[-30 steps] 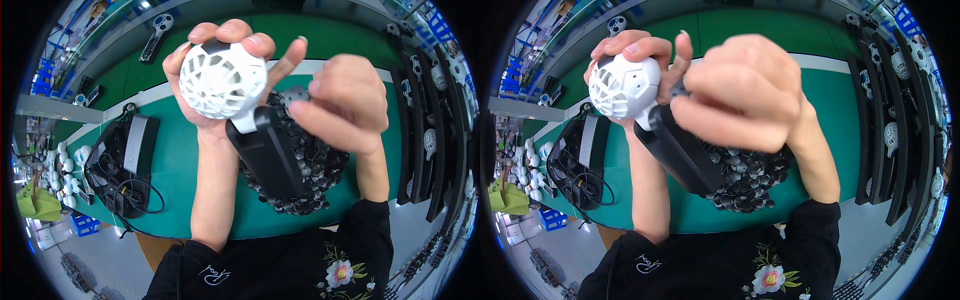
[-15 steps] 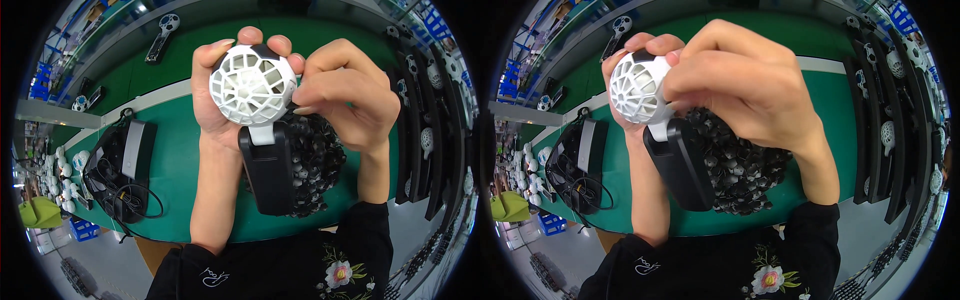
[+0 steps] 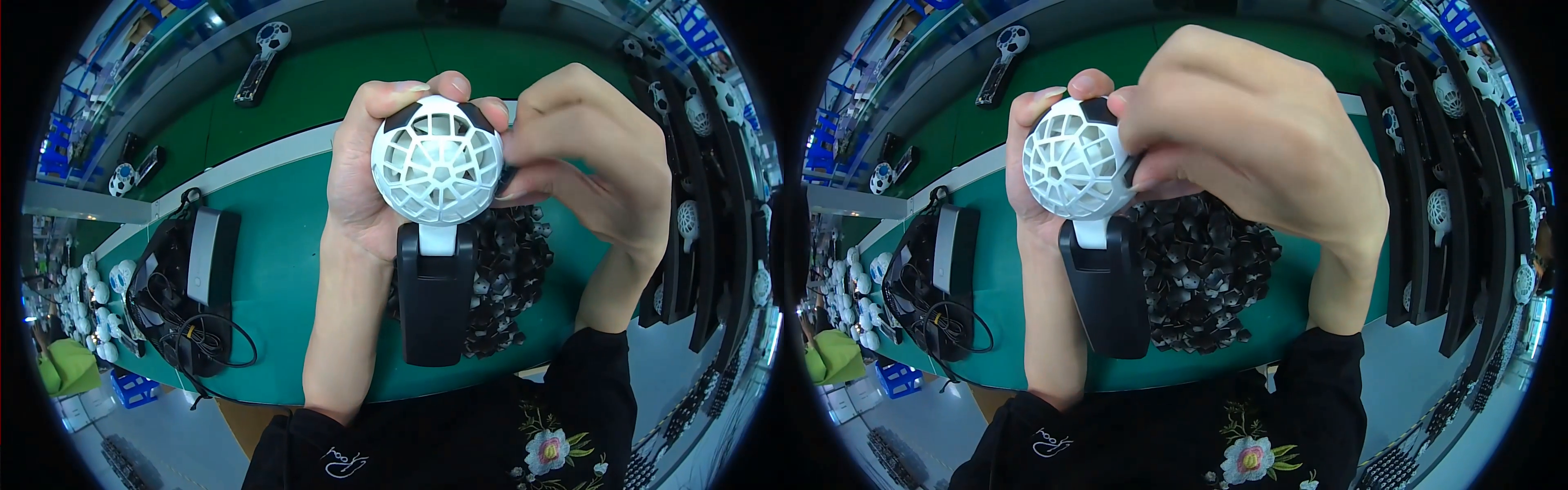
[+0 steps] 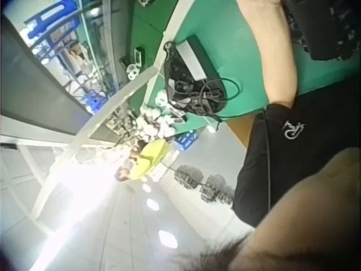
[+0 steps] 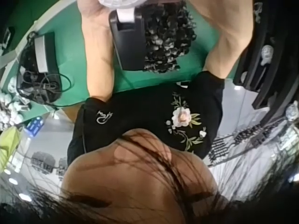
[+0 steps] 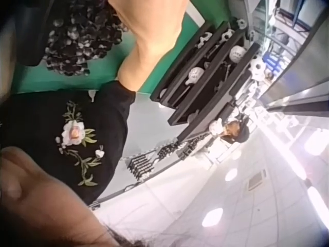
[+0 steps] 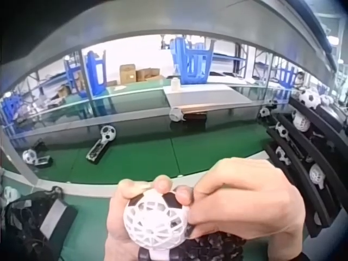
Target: The person assembles spherical handheld fan units by hand, retrieving fan handles, black components, and fan covers from a cardboard box on the floor and attaching them to the fan units.
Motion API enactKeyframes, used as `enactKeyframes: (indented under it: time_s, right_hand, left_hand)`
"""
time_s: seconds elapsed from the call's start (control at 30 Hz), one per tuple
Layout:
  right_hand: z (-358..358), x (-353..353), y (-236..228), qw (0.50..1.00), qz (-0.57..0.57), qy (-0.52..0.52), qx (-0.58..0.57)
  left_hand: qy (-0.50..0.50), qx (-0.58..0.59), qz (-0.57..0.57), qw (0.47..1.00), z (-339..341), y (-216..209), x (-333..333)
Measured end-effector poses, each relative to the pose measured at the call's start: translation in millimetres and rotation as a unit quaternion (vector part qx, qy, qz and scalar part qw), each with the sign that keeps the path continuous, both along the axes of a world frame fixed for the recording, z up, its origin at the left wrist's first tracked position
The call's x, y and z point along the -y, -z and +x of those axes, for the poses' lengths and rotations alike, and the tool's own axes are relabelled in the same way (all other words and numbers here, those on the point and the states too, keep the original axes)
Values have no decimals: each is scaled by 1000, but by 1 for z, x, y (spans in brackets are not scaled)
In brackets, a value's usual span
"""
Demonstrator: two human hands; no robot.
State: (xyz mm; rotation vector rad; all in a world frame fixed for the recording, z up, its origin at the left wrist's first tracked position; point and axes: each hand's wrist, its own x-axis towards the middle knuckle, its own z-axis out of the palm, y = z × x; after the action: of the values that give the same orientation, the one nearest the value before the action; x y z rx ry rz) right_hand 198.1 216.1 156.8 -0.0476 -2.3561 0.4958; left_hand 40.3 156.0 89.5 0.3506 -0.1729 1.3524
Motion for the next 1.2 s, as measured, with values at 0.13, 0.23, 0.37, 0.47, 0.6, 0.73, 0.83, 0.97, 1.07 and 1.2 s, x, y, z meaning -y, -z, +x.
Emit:
enactKeyframes:
  time_s: [0.13, 0.23, 0.37, 0.47, 0.6, 0.73, 0.83, 0.97, 1.07, 1.2]
  right_hand:
    - [-2, 0, 4, 1000, 9, -23, -19]
    - [-3, -1, 6, 999, 8, -45, -25]
    - [0, -2, 4, 998, 66, -12, -10]
    - [-1, -1, 2, 994, 109, 5, -3]
    - [-3, -2, 2, 987, 158, 24, -6]
    - [0, -2, 3, 982, 177, 36, -47]
    - [-3, -6, 5, 978, 186, 47, -83]
    - [11, -24, 19, 971, 204, 73, -103]
    - [-16, -55, 50, 988, 50, 130, 61]
    - [-14, -77, 94, 935, -156, 172, 267]
  left_hand:
    - [2, 3, -8, 1000, -1, 0, 1]
    - [6, 13, -14, 1000, -1, 0, 2]
    - [23, 26, -35, 999, 0, 2, -1]
    - [20, 15, -41, 999, 0, 3, 0]
    - [19, 0, -48, 999, 0, 6, -1]
    - [23, -13, -56, 998, -1, 9, -3]
    - [13, -24, -29, 999, -6, 9, -2]
    - [-2, -60, 32, 998, -7, -4, 0]
    - [-69, -63, 55, 994, -19, -9, 5]
    - [-203, -92, -3, 975, -42, -1, 13]
